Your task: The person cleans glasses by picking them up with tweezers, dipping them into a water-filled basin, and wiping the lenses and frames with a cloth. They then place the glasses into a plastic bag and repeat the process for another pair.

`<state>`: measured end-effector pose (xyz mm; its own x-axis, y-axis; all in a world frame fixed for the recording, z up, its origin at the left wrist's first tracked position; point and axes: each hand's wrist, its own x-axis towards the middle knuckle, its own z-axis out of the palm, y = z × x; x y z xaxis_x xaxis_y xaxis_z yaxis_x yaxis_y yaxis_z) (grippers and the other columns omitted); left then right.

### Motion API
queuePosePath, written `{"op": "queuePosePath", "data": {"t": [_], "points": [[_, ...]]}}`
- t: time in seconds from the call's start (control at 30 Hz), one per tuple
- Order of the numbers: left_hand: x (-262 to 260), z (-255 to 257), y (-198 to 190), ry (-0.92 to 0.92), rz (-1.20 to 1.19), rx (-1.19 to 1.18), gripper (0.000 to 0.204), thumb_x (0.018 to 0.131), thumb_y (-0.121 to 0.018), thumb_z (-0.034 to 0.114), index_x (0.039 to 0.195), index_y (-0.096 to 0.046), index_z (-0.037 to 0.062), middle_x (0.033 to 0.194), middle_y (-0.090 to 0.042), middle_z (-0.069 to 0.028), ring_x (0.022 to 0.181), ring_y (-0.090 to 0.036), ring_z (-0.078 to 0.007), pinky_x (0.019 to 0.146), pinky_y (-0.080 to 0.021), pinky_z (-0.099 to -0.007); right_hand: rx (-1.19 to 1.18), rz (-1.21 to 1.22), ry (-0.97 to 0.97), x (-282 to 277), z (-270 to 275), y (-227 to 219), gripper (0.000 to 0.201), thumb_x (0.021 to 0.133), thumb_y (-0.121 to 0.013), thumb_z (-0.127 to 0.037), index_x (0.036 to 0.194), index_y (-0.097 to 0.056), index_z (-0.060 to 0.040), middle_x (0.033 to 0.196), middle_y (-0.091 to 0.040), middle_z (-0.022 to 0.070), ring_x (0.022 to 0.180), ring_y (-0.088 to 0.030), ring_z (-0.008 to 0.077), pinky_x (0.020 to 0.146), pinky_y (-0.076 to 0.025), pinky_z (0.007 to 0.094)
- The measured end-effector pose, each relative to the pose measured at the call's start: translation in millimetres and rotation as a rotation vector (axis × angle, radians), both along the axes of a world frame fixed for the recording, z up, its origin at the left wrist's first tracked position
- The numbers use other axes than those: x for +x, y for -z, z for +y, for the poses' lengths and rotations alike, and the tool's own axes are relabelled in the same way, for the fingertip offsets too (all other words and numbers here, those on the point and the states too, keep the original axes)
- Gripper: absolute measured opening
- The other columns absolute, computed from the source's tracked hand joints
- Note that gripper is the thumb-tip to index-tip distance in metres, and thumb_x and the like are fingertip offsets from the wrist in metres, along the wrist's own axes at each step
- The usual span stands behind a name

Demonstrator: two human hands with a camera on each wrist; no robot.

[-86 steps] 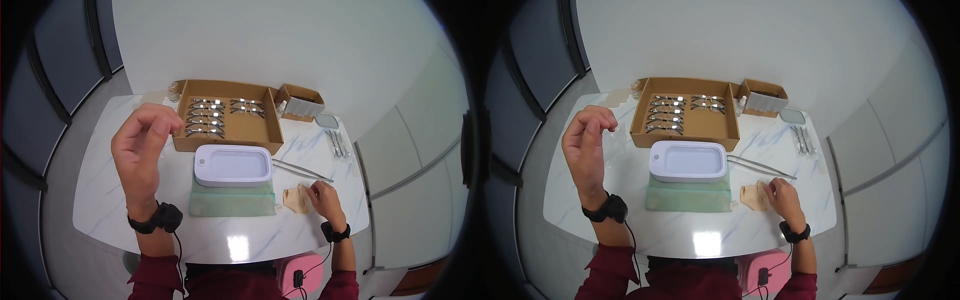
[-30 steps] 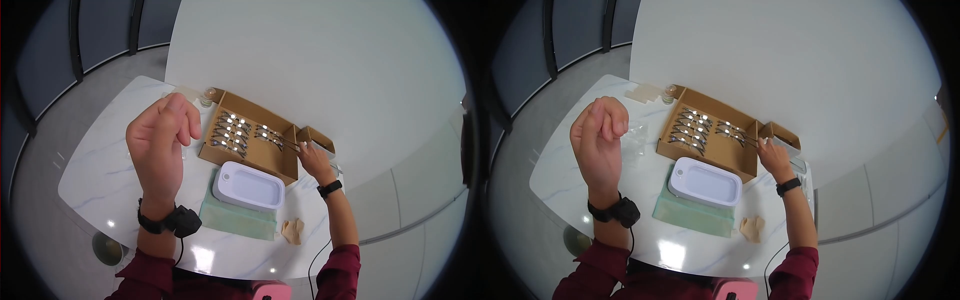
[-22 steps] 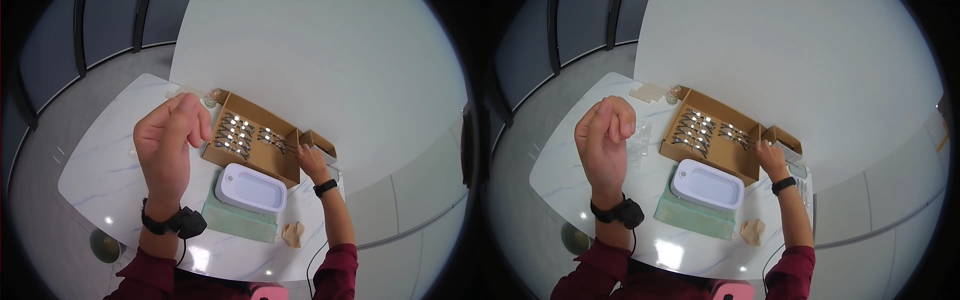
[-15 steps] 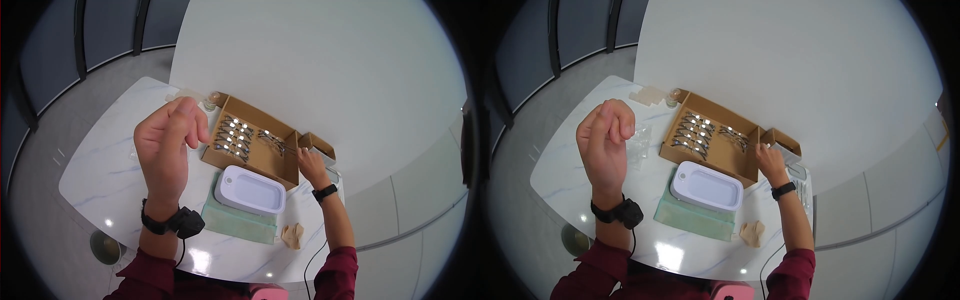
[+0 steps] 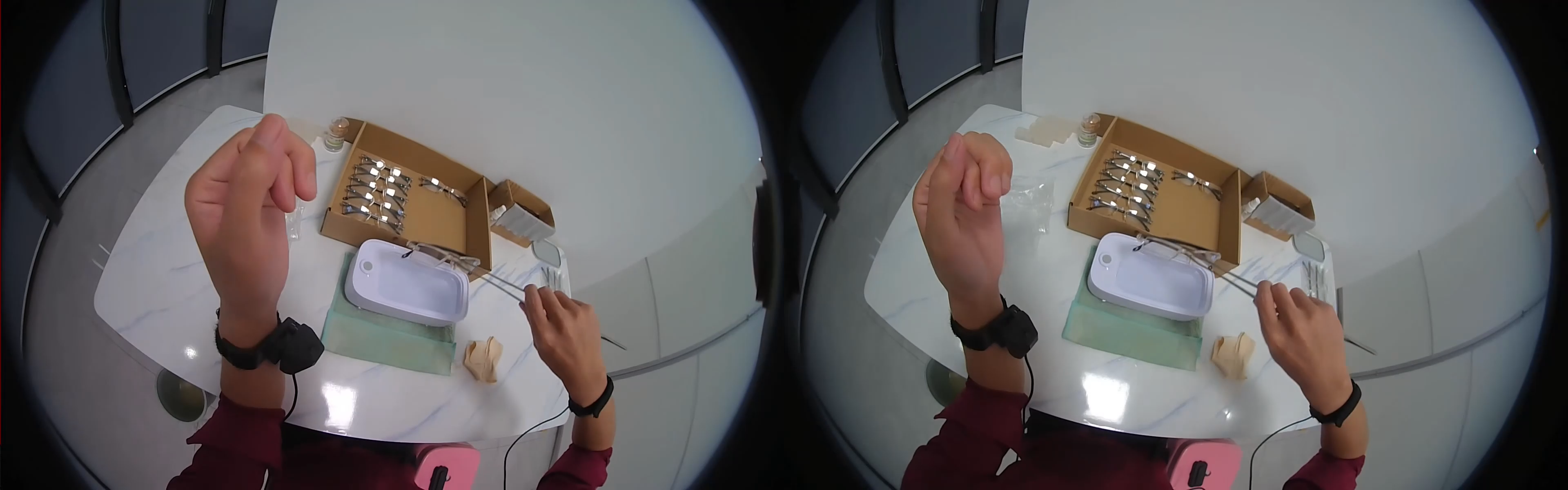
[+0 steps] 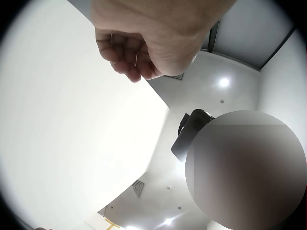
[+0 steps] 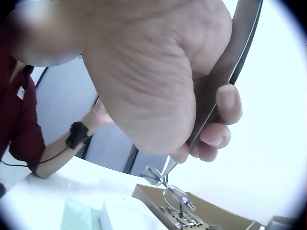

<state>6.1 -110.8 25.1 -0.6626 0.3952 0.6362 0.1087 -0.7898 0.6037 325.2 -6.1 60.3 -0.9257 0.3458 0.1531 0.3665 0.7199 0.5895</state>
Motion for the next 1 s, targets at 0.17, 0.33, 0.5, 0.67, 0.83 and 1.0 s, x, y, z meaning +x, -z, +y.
{"op": "queuePosePath", "data": {"t": [0.17, 0.33, 0.5, 0.67, 0.83, 1.0], "points": [[2, 2, 1, 0.025, 0.028, 0.014, 0.043, 0.100, -0.049, 0.018, 0.060, -0.039, 0.0068, 0.065, -0.051, -0.0070, 0.066, -0.046, -0.0117, 0.067, -0.035, -0.0256, -0.148, -0.119, -0.003, -2, -8, 12, 0.025, 0.075, -0.063, -0.007, 0.098, -0.059, 0.0010, 0.077, -0.053, 0.0026, 0.063, -0.058, 0.0137, 0.049, -0.047, 0.0296], [-3, -3, 1, -0.024, 0.075, 0.003, 0.042, 0.101, -0.045, 0.019, 0.062, -0.038, 0.0088, 0.067, -0.052, -0.0078, 0.067, -0.044, -0.0114, 0.068, -0.035, -0.0260, -0.132, -0.113, -0.038, -8, 13, 41, 0.013, 0.075, -0.063, -0.008, 0.085, -0.056, -0.0039, 0.074, -0.054, 0.0025, 0.059, -0.060, 0.0141, 0.048, -0.047, 0.0293], [-9, -6, 0, -0.027, 0.047, 0.039, 0.041, 0.102, -0.043, 0.019, 0.063, -0.037, 0.0092, 0.068, -0.052, -0.0078, 0.066, -0.044, -0.0112, 0.067, -0.035, -0.0259, -0.165, -0.096, -0.076, -15, 23, 54, 0.011, 0.075, -0.063, -0.006, 0.083, -0.057, -0.0044, 0.073, -0.056, 0.0033, 0.060, -0.063, 0.0147, 0.048, -0.048, 0.0292], [-11, -6, 1, -0.020, 0.045, 0.057, 0.041, 0.102, -0.043, 0.019, 0.062, -0.038, 0.0094, 0.067, -0.052, -0.0077, 0.066, -0.044, -0.0111, 0.067, -0.035, -0.0260, -0.183, -0.111, -0.040, -18, 30, 59, 0.013, 0.081, -0.065, -0.010, 0.088, -0.056, -0.0033, 0.075, -0.056, 0.0044, 0.063, -0.064, 0.0166, 0.050, -0.049, 0.0311], [-12, -5, 2, -0.037, 0.056, 0.041, 0.042, 0.102, -0.045, 0.020, 0.062, -0.038, 0.0092, 0.066, -0.052, -0.0080, 0.065, -0.045, -0.0112, 0.068, -0.036, -0.0258, -0.197, -0.141, -0.057, -15, 23, 54, 0.015, 0.076, -0.063, -0.005, 0.089, -0.059, -0.0015, 0.076, -0.057, 0.0045, 0.064, -0.064, 0.0149, 0.049, -0.049, 0.0296], [-10, -5, 2, -0.009, 0.050, 0.046, 0.042, 0.102, -0.045, 0.020, 0.062, -0.039, 0.0085, 0.067, -0.053, -0.0081, 0.065, -0.045, -0.0110, 0.068, -0.036, -0.0260, -0.236, -0.166, -0.062, -15, 17, 44, 0.019, 0.075, -0.064, -0.006, 0.092, -0.059, -0.0011, 0.078, -0.057, 0.0052, 0.067, -0.065, 0.0155, 0.052, -0.050, 0.0306]]}}
